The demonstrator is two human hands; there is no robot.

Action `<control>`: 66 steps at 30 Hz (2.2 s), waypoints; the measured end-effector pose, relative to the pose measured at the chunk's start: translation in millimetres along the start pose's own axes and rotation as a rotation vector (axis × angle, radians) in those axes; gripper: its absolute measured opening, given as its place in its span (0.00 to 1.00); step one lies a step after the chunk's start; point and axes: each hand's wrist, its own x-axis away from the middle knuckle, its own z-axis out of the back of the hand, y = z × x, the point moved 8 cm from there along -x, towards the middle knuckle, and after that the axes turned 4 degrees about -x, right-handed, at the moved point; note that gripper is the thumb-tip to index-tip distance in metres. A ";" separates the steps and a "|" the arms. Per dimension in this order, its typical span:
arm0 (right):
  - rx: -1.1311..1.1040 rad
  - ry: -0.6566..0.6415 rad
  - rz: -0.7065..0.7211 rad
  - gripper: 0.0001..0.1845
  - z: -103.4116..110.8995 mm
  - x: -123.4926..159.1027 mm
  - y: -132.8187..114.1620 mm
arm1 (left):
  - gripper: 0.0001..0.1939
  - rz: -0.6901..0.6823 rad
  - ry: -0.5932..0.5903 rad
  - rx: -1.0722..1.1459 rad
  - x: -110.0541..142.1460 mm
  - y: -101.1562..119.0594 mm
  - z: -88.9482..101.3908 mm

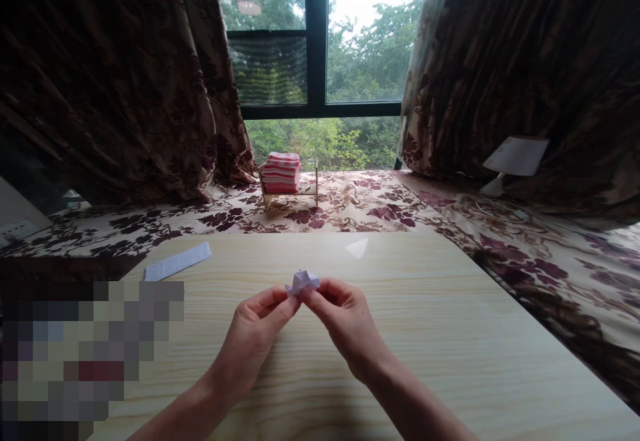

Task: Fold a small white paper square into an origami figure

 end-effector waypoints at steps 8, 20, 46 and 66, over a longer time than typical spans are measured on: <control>-0.025 0.025 -0.007 0.12 2.4 -0.8 1.0 | 0.09 -0.038 0.013 -0.021 -1.0 -3.0 3.3; 0.071 -0.007 0.044 0.15 4.6 -1.5 0.5 | 0.10 -0.018 0.034 -0.029 -2.5 -8.8 5.8; 0.941 -0.101 0.815 0.08 -12.7 20.4 -48.1 | 0.09 -0.476 0.140 -0.902 7.0 27.2 1.7; 0.818 -0.210 0.725 0.08 -15.1 18.1 -44.8 | 0.09 -0.396 0.057 -0.702 7.6 28.9 0.9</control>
